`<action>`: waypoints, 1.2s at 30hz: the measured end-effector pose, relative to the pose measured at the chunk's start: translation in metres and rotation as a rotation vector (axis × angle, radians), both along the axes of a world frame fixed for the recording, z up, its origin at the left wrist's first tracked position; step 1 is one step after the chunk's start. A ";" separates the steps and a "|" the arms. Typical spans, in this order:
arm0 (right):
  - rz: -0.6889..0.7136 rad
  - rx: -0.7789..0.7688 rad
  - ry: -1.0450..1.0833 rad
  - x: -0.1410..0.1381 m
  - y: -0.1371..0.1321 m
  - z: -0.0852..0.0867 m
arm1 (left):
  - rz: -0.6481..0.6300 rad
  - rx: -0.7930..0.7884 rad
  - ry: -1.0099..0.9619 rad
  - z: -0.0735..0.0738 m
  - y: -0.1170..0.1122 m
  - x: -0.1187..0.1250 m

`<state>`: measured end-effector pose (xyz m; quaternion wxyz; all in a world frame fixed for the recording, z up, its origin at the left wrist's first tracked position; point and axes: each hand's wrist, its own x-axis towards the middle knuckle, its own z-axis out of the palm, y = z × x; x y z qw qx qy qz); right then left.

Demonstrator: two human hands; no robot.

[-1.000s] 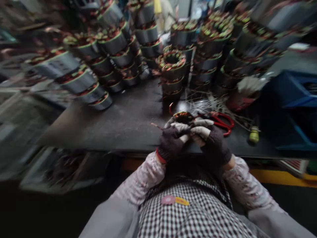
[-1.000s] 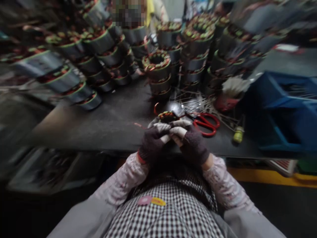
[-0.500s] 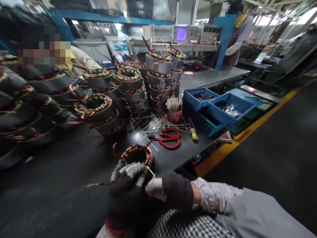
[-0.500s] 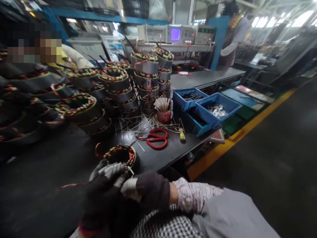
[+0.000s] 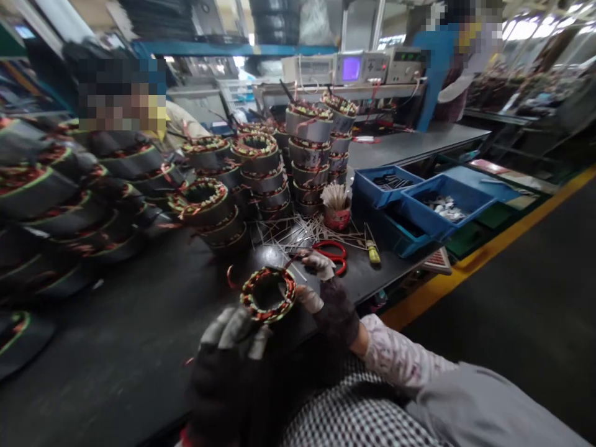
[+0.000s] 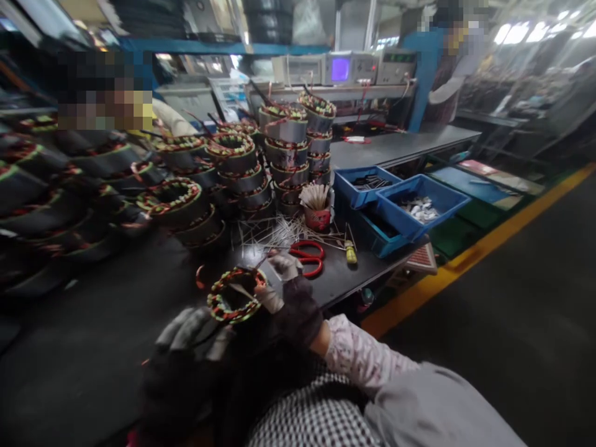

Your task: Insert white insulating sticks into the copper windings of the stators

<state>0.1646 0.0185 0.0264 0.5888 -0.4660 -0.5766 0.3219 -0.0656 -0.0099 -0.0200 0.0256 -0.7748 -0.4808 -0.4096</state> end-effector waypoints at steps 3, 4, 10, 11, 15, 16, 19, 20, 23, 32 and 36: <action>0.025 -0.191 -0.124 -0.001 -0.007 -0.011 | -0.028 0.036 0.061 0.018 -0.004 -0.011; 0.087 -0.245 -0.162 -0.003 -0.003 -0.011 | -0.062 -0.031 0.118 0.030 -0.003 -0.013; 0.521 -0.376 -0.195 0.011 0.062 0.000 | -0.427 -0.531 0.426 0.106 0.053 -0.012; 0.613 -0.382 -0.190 0.016 0.070 0.002 | -0.490 -0.566 0.424 0.111 0.061 -0.011; 0.664 -0.302 -0.215 0.042 0.066 0.005 | -0.613 -0.479 0.405 0.109 0.052 -0.002; 0.582 -0.271 -0.227 0.050 0.061 0.005 | -0.577 -0.418 0.401 0.105 0.042 -0.001; 0.133 -0.200 -0.258 0.083 0.059 0.006 | -0.371 -0.315 0.307 0.085 0.010 0.000; -0.038 -0.179 -0.270 0.094 0.065 0.009 | -0.333 -0.315 0.267 0.079 0.003 0.001; -0.396 -0.110 -0.350 0.122 0.097 0.025 | -0.288 -0.305 0.192 0.066 -0.003 0.008; -0.536 -0.114 -0.944 0.120 0.157 0.058 | -0.299 -0.227 0.161 0.059 0.028 0.007; -0.571 0.072 -0.718 0.125 0.107 0.046 | -0.244 -0.309 0.094 0.055 0.026 0.013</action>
